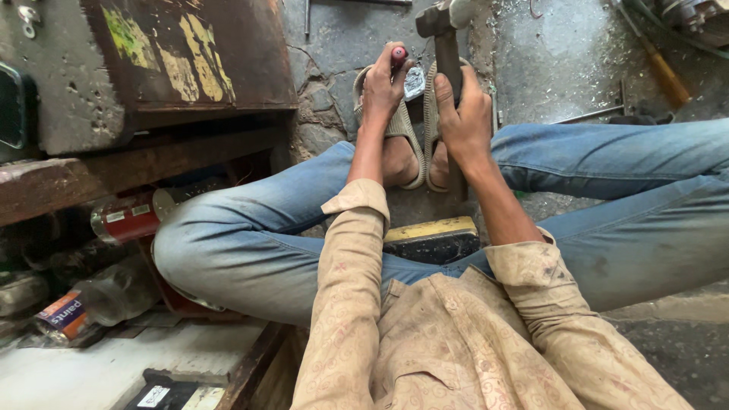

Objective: The person sits on the floor and repeatedly strikes a small metal component with a hammer while holding it with a screwdriver. The person adjusts the component's position between strikes.

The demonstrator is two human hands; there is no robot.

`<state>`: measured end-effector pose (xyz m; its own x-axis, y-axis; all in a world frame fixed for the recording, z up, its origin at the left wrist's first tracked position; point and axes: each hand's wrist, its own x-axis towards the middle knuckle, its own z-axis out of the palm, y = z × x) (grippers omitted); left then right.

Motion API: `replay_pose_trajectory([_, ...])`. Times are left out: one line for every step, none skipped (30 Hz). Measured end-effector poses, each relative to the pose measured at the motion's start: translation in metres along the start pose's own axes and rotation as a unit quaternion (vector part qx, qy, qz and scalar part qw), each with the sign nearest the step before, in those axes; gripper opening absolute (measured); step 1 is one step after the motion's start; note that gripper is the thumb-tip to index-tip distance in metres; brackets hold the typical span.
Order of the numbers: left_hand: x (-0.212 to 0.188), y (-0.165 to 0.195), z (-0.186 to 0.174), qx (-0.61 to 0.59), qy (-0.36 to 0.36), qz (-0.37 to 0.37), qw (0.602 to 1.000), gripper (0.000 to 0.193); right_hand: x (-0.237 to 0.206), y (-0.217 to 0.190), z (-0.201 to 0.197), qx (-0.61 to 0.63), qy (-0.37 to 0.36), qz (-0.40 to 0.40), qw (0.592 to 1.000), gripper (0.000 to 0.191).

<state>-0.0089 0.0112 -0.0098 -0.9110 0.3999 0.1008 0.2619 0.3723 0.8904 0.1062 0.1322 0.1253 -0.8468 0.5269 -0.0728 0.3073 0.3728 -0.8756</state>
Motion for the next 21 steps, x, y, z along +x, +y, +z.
replay_pose_trajectory([0.000,0.000,0.000,-0.001,0.000,-0.001,1.000,0.030,0.000,-0.001,0.000,0.003,-0.005,0.002,1.000,0.043])
replay_pose_trajectory([-0.001,0.000,-0.001,0.001,0.000,-0.002,1.000,0.030,-0.001,-0.001,0.001,0.005,-0.014,0.015,1.000,0.042])
replay_pose_trajectory([-0.001,0.001,-0.001,0.002,0.000,-0.003,1.000,0.030,-0.001,-0.002,0.001,0.006,-0.023,0.027,0.999,0.042])
replay_pose_trajectory([-0.001,0.002,-0.001,0.004,0.001,-0.003,1.000,0.030,-0.001,-0.002,0.002,0.007,-0.031,0.040,0.999,0.042])
replay_pose_trajectory([-0.001,0.003,-0.002,0.004,0.002,-0.003,1.000,0.029,-0.001,-0.002,0.002,-0.005,-0.027,0.027,0.999,0.041])
replay_pose_trajectory([-0.001,0.004,-0.002,0.004,0.003,-0.003,1.000,0.028,-0.001,-0.002,0.002,-0.016,-0.023,0.015,1.000,0.041])
replay_pose_trajectory([-0.001,0.005,-0.003,0.005,0.005,-0.004,1.000,0.028,-0.001,-0.002,0.003,-0.027,-0.020,0.002,0.999,0.040])
replay_pose_trajectory([-0.001,0.006,-0.002,0.018,0.002,-0.008,1.000,0.028,0.000,-0.001,0.003,-0.031,-0.021,0.000,0.999,0.039])
replay_pose_trajectory([-0.002,0.007,-0.003,0.030,0.001,-0.011,0.999,0.028,0.000,0.000,0.004,-0.036,-0.023,-0.004,0.999,0.039])
replay_pose_trajectory([-0.002,0.007,-0.003,0.043,0.000,-0.014,0.999,0.029,0.000,0.002,0.004,-0.041,-0.025,-0.008,0.999,0.039])
replay_pose_trajectory([-0.002,0.007,-0.003,0.047,-0.006,-0.028,0.998,0.028,0.000,0.004,0.006,-0.048,-0.026,-0.022,0.998,0.039])
replay_pose_trajectory([-0.001,0.006,-0.003,0.051,-0.012,-0.042,0.998,0.028,0.001,0.007,0.007,-0.054,-0.027,-0.036,0.998,0.039])
replay_pose_trajectory([-0.001,0.005,-0.003,0.055,-0.018,-0.057,0.997,0.027,0.001,0.010,0.009,-0.061,-0.028,-0.050,0.997,0.039])
replay_pose_trajectory([-0.001,0.003,-0.002,0.055,-0.019,-0.050,0.997,0.029,0.002,0.013,0.013,-0.088,-0.034,-0.050,0.994,0.041])
replay_pose_trajectory([0.000,0.001,-0.002,0.056,-0.021,-0.043,0.997,0.031,0.003,0.016,0.016,-0.115,-0.040,-0.050,0.991,0.043])
replay_pose_trajectory([0.000,-0.001,-0.001,0.056,-0.022,-0.037,0.998,0.032,0.003,0.018,0.020,-0.144,-0.046,-0.050,0.987,0.045])
replay_pose_trajectory([0.001,-0.002,0.000,0.048,-0.019,-0.018,0.999,0.033,0.004,0.020,0.023,-0.171,-0.053,-0.047,0.983,0.047])
replay_pose_trajectory([0.001,-0.002,0.000,0.040,-0.017,0.002,0.999,0.034,0.004,0.021,0.025,-0.199,-0.059,-0.044,0.977,0.050])
replay_pose_trajectory([0.002,-0.001,0.001,0.031,-0.013,0.022,0.999,0.036,0.004,0.021,0.026,-0.227,-0.065,-0.042,0.971,0.053])
replay_pose_trajectory([0.003,-0.001,0.001,0.026,-0.015,0.017,0.999,0.037,0.006,0.020,0.025,-0.207,-0.067,-0.040,0.975,0.051])
replay_pose_trajectory([0.003,0.000,0.001,0.021,-0.016,0.013,1.000,0.038,0.006,0.017,0.023,-0.187,-0.067,-0.039,0.979,0.049])
